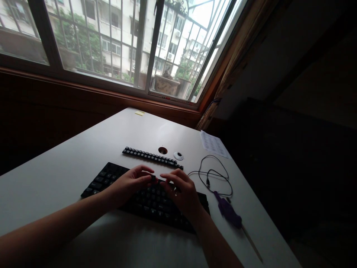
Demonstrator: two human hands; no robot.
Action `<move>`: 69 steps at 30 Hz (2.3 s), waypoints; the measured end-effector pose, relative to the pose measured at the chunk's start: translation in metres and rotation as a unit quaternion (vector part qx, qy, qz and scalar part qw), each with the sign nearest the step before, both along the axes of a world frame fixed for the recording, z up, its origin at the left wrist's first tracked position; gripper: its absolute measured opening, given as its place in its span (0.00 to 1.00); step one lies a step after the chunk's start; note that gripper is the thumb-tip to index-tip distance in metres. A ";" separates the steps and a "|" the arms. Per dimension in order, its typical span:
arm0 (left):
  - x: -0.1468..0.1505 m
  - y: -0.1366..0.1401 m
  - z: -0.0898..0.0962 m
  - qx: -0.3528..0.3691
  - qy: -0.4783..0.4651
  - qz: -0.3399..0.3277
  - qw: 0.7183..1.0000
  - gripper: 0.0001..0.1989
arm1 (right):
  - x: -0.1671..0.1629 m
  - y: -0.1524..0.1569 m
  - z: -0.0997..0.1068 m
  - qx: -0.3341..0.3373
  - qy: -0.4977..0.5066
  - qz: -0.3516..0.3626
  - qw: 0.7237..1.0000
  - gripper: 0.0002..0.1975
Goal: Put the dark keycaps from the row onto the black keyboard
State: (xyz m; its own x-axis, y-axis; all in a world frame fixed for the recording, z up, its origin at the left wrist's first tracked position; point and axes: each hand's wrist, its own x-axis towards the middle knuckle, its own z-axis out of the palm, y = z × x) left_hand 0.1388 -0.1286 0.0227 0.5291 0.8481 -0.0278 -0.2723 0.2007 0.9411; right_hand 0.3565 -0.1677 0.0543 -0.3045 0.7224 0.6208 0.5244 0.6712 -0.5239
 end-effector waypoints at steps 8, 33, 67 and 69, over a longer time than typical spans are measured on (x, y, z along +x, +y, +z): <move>0.002 -0.001 -0.006 0.053 0.026 -0.026 0.998 0.16 | -0.012 -0.002 -0.009 -0.008 -0.057 -0.002 0.998 0.15; 0.001 -0.007 -0.022 0.539 0.374 0.002 0.755 0.16 | 0.149 0.105 -0.061 -0.196 -0.164 -0.205 0.945 0.10; 0.003 -0.007 -0.019 0.562 0.367 -0.004 0.741 0.13 | 0.142 0.033 -0.027 -0.137 -0.058 -0.219 0.964 0.22; 0.003 -0.008 -0.017 0.567 0.365 -0.005 0.738 0.12 | 0.138 0.014 -0.021 -0.132 -0.021 -0.225 0.965 0.21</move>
State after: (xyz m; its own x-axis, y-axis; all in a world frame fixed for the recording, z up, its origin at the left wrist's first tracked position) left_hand 0.1416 -0.1367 0.0058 0.7306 0.5409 0.4168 0.3873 -0.8309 0.3994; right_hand 0.4946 -0.1535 0.0333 0.0560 0.9184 0.3916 0.7557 0.2174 -0.6178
